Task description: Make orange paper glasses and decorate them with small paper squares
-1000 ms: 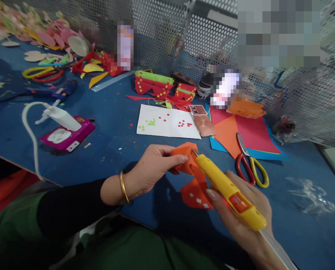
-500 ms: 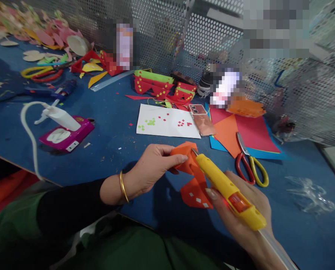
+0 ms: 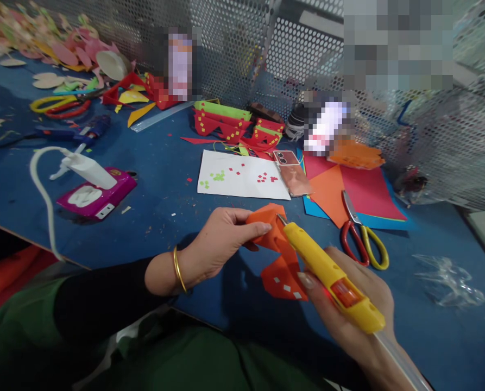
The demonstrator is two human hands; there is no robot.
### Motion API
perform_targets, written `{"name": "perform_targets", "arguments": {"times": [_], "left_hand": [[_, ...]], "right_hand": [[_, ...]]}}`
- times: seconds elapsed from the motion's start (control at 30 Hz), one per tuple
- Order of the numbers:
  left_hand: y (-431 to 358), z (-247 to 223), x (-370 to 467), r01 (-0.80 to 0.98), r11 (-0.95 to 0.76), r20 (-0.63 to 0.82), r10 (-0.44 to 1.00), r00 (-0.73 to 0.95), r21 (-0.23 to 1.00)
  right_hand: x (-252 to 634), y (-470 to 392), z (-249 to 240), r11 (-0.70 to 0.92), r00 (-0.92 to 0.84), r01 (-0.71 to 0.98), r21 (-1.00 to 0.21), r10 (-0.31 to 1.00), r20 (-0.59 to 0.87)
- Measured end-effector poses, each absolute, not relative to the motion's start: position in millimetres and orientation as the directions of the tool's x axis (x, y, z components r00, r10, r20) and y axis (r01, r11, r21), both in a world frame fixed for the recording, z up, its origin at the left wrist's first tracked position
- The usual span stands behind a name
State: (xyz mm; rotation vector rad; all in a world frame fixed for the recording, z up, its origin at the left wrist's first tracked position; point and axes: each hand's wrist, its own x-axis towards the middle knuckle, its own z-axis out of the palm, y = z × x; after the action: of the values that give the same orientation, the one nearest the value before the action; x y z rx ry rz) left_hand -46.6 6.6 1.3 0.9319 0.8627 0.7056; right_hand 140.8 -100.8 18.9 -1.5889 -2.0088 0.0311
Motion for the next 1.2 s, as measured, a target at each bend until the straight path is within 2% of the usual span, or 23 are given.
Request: {"name": "perform_targets", "arguments": {"times": [0.63,0.83,1.2], "left_hand": [[5.9,1.8,-46.2,-0.133,0.434,-0.334,0.826,0.455,0.891],[6.3,1.9,-46.5,-0.122,0.408,-0.313,0.831,0.461,0.905],[6.6,2.0,-46.6,-0.106,0.39,-0.307,0.841,0.445,0.915]], "right_hand": [[139.1,-101.0,23.2,0.27,-0.101,0.89,-0.367,0.903,0.418],[139.4,-102.7,24.9,0.268,-0.083,0.863,-0.428,0.912,0.402],[139.5,-101.9,24.8,0.259,-0.067,0.87,-0.42,0.906,0.418]]}}
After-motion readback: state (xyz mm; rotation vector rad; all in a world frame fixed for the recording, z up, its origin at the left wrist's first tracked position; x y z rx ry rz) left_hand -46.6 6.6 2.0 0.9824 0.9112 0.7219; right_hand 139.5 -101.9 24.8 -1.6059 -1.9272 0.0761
